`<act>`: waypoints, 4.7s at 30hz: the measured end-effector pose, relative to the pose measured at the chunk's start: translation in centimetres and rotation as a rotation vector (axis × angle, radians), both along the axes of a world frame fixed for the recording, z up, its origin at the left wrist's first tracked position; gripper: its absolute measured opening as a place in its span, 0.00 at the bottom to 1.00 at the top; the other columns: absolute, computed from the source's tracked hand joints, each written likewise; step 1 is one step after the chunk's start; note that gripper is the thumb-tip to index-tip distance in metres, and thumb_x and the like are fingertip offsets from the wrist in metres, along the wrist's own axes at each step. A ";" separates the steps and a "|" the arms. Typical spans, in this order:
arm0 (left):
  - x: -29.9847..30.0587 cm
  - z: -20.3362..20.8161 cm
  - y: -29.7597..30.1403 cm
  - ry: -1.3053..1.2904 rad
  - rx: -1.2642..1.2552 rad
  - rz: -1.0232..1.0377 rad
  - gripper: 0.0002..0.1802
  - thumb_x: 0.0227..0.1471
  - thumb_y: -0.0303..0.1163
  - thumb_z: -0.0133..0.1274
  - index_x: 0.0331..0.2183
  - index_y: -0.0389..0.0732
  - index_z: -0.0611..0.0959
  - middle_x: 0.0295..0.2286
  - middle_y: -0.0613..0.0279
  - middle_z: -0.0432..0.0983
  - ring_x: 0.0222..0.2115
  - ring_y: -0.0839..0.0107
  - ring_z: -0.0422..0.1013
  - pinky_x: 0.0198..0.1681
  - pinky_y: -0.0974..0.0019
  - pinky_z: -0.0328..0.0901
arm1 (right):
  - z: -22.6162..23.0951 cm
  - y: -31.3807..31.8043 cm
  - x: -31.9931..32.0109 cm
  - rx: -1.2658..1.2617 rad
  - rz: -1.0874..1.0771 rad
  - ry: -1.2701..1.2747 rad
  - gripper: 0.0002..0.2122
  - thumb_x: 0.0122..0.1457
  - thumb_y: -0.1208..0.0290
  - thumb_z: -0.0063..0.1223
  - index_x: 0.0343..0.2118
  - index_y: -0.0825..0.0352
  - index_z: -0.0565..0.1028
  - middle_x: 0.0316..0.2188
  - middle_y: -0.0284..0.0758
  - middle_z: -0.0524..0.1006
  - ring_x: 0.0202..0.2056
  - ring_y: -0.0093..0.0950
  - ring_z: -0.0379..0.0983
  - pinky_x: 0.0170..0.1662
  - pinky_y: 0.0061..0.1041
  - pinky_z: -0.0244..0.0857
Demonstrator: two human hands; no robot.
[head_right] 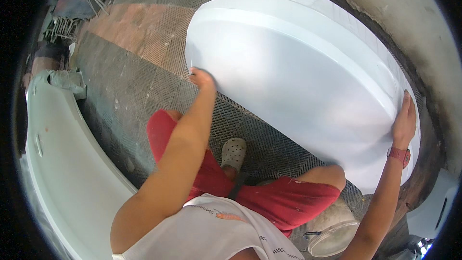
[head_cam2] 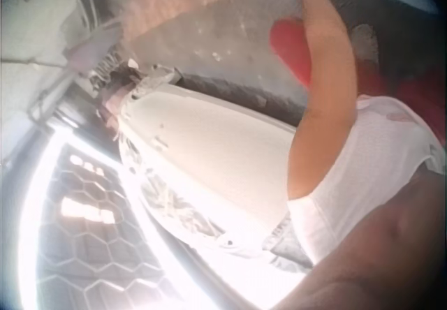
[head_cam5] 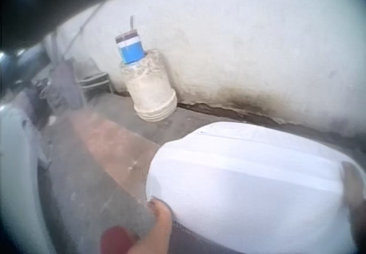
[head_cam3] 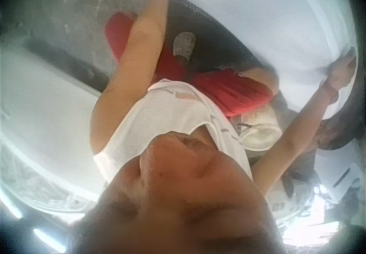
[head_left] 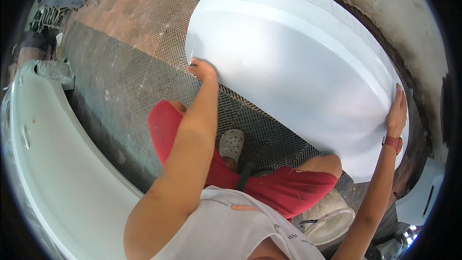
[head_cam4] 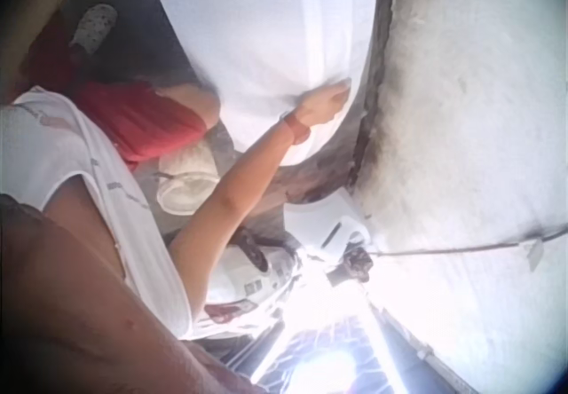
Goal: The person wipes a white car bumper with a yellow cloth, then uses a dark sponge to scrub the surface. They repeatedly dip the sponge into a bucket of water and continue scrubbing the bumper.
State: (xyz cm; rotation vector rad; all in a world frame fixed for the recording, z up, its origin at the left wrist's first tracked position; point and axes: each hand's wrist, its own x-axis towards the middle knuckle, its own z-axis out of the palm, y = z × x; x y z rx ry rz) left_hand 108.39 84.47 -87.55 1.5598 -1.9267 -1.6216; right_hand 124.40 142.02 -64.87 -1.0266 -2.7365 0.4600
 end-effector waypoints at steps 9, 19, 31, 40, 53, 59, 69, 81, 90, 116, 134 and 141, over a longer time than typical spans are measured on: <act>2.6 -2.9 1.6 -0.038 -0.177 -0.165 0.49 0.73 0.60 0.22 0.73 0.29 0.38 0.75 0.42 0.29 0.76 0.50 0.27 0.79 0.50 0.28 | -0.1 0.6 -0.1 -0.048 0.016 -0.007 0.36 0.72 0.36 0.30 0.68 0.59 0.73 0.68 0.42 0.71 0.70 0.42 0.64 0.73 0.34 0.51; -6.9 4.8 2.0 0.298 -0.461 -0.440 0.41 0.76 0.50 0.28 0.73 0.28 0.46 0.75 0.42 0.34 0.76 0.50 0.31 0.78 0.52 0.29 | -0.5 1.1 0.1 -0.034 0.011 0.005 0.35 0.73 0.37 0.31 0.68 0.60 0.73 0.69 0.44 0.70 0.71 0.42 0.62 0.73 0.33 0.49; -3.3 -0.5 -3.5 0.042 -0.133 -0.173 0.42 0.75 0.55 0.25 0.74 0.31 0.47 0.75 0.43 0.37 0.76 0.49 0.36 0.78 0.50 0.36 | -0.3 0.3 0.0 0.016 -0.019 -0.019 0.36 0.72 0.36 0.30 0.68 0.60 0.73 0.68 0.41 0.72 0.70 0.41 0.64 0.72 0.34 0.52; 17.9 1.6 21.0 -0.143 -0.182 -0.618 0.49 0.74 0.59 0.26 0.73 0.29 0.35 0.75 0.39 0.25 0.76 0.49 0.24 0.77 0.42 0.25 | -0.6 0.9 -0.2 -0.003 -0.005 -0.004 0.37 0.72 0.35 0.30 0.68 0.60 0.73 0.67 0.42 0.73 0.70 0.42 0.65 0.73 0.36 0.52; 3.6 0.0 5.7 0.042 -0.266 -0.260 0.49 0.73 0.62 0.18 0.73 0.29 0.41 0.75 0.40 0.28 0.76 0.48 0.29 0.78 0.49 0.30 | -0.2 0.0 -0.2 0.032 -0.035 -0.049 0.38 0.71 0.34 0.30 0.67 0.61 0.74 0.67 0.41 0.73 0.69 0.43 0.66 0.71 0.38 0.55; 3.4 -2.2 4.6 0.071 -0.304 -0.276 0.49 0.73 0.61 0.19 0.73 0.28 0.40 0.75 0.38 0.27 0.76 0.48 0.28 0.78 0.49 0.30 | 0.7 -1.3 -0.3 0.053 -0.036 -0.054 0.36 0.72 0.35 0.30 0.67 0.60 0.74 0.67 0.41 0.73 0.68 0.43 0.66 0.71 0.38 0.56; 6.8 6.6 15.6 0.479 -0.744 -0.817 0.42 0.74 0.45 0.32 0.72 0.24 0.41 0.74 0.33 0.30 0.76 0.43 0.28 0.78 0.47 0.25 | 0.8 -1.6 -0.4 0.040 -0.047 -0.050 0.35 0.72 0.36 0.31 0.66 0.59 0.74 0.66 0.41 0.74 0.68 0.43 0.67 0.71 0.38 0.56; -4.7 8.5 6.2 0.289 -0.514 -0.549 0.44 0.75 0.52 0.28 0.73 0.26 0.40 0.75 0.38 0.29 0.76 0.46 0.27 0.78 0.49 0.25 | 1.1 -2.0 -0.5 0.033 -0.088 -0.056 0.35 0.72 0.36 0.31 0.66 0.59 0.74 0.67 0.41 0.73 0.68 0.43 0.66 0.71 0.39 0.55; 0.4 7.0 8.5 0.534 -0.986 -1.020 0.46 0.70 0.45 0.44 0.73 0.27 0.45 0.74 0.36 0.35 0.76 0.41 0.32 0.78 0.46 0.30 | 1.4 -2.4 -0.4 0.025 -0.038 -0.050 0.36 0.72 0.36 0.30 0.67 0.60 0.73 0.67 0.41 0.73 0.69 0.43 0.66 0.71 0.39 0.55; -1.0 -4.3 -2.4 -0.030 -0.238 -0.223 0.48 0.74 0.60 0.25 0.73 0.26 0.42 0.74 0.36 0.31 0.76 0.46 0.29 0.78 0.49 0.30 | 0.4 -1.3 -0.2 0.089 -0.071 -0.032 0.37 0.70 0.32 0.32 0.66 0.58 0.75 0.65 0.41 0.75 0.66 0.44 0.69 0.70 0.39 0.57; 3.5 1.7 6.9 0.097 -0.363 -0.437 0.49 0.74 0.60 0.23 0.72 0.24 0.39 0.74 0.36 0.26 0.76 0.46 0.26 0.78 0.49 0.27 | 0.9 -2.2 -0.5 0.135 -0.076 -0.038 0.36 0.69 0.33 0.33 0.63 0.56 0.77 0.62 0.42 0.78 0.64 0.44 0.73 0.67 0.42 0.61; 15.7 6.6 26.6 0.567 -0.976 -1.200 0.51 0.70 0.52 0.41 0.71 0.18 0.45 0.72 0.24 0.32 0.75 0.35 0.29 0.77 0.41 0.25 | 0.9 -2.3 -0.6 0.115 -0.081 -0.045 0.35 0.69 0.34 0.34 0.63 0.55 0.78 0.61 0.41 0.78 0.63 0.43 0.73 0.66 0.48 0.62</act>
